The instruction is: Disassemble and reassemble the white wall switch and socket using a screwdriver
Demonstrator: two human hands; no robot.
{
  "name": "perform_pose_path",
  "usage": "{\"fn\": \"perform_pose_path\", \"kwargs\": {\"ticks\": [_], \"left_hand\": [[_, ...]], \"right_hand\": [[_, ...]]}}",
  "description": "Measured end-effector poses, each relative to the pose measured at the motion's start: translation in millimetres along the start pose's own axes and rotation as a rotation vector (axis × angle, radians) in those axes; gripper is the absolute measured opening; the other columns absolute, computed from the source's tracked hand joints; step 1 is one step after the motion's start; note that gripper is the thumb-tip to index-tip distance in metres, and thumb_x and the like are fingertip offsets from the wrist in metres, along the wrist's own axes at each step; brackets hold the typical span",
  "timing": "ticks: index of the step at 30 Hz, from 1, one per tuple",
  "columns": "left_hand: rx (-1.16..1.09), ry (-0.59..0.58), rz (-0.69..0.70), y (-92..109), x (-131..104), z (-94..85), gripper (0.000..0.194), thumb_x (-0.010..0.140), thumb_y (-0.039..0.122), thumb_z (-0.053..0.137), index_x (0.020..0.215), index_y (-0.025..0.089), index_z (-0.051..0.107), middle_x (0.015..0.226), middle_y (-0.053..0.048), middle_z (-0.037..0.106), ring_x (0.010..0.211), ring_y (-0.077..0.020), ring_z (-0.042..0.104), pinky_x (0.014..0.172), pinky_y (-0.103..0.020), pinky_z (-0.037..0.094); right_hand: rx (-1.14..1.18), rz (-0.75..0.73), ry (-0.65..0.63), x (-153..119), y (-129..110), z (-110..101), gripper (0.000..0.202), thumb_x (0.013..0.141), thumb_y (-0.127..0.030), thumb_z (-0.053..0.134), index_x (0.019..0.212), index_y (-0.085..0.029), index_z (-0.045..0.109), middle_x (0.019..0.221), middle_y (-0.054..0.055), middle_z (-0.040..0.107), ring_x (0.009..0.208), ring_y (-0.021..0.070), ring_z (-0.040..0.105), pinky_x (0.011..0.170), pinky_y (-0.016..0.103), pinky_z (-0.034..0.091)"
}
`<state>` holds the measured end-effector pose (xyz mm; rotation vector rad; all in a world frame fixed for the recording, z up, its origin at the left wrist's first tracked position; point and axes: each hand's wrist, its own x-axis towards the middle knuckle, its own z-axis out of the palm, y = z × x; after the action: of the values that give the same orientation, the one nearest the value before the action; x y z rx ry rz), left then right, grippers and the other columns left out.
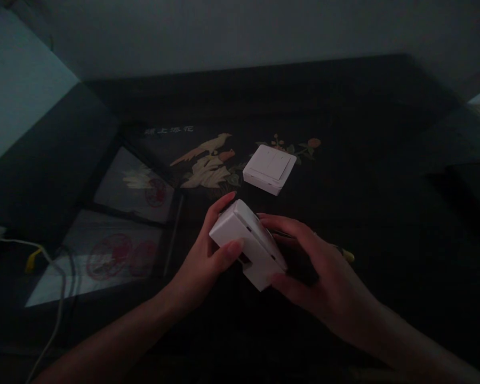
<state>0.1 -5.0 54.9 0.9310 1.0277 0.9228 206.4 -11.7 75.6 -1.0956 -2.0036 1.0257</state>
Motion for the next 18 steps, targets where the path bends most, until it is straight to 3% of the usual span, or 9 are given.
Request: {"fn": "perform_pose_path", "kwargs": {"ticks": [6, 13, 18], "left_hand": [[0.043, -0.05, 0.0, 1.8, 0.6, -0.3, 0.087, 0.076, 0.059, 0.077, 0.145, 0.036, 0.029, 0.113, -0.004, 0.058, 0.092, -0.0223, 0.063, 0.074, -0.032, 0.055], [0.098, -0.075, 0.059, 7.7, 0.9, 4.4, 0.06, 0.08, 0.053, 0.077, 0.127, 0.034, 0.043, 0.105, 0.0, 0.058, 0.089, -0.0167, 0.061, 0.069, -0.022, 0.054], [0.123, -0.088, 0.055, 9.1, 0.4, 5.6, 0.062, 0.081, 0.055, 0.075, 0.13, 0.033, 0.043, 0.113, -0.003, 0.059, 0.099, -0.0207, 0.063, 0.075, -0.025, 0.056]], "right_hand": [[0.319, 0.205, -0.145, 0.0, 5.1, -13.3, 0.047, 0.095, -0.026, 0.059, 0.141, -0.024, 0.05, 0.141, 0.008, 0.062, 0.122, 0.0213, 0.065, 0.093, 0.035, 0.06], [0.411, 0.225, -0.128, -0.2, 4.3, -9.0, 0.056, 0.088, -0.017, 0.063, 0.142, -0.022, 0.049, 0.142, 0.01, 0.061, 0.118, 0.0205, 0.067, 0.089, 0.032, 0.062], [0.359, 0.213, -0.108, 0.7, 3.6, -4.4, 0.059, 0.087, -0.016, 0.062, 0.145, -0.021, 0.048, 0.143, 0.011, 0.06, 0.121, 0.023, 0.066, 0.092, 0.035, 0.061]]}}
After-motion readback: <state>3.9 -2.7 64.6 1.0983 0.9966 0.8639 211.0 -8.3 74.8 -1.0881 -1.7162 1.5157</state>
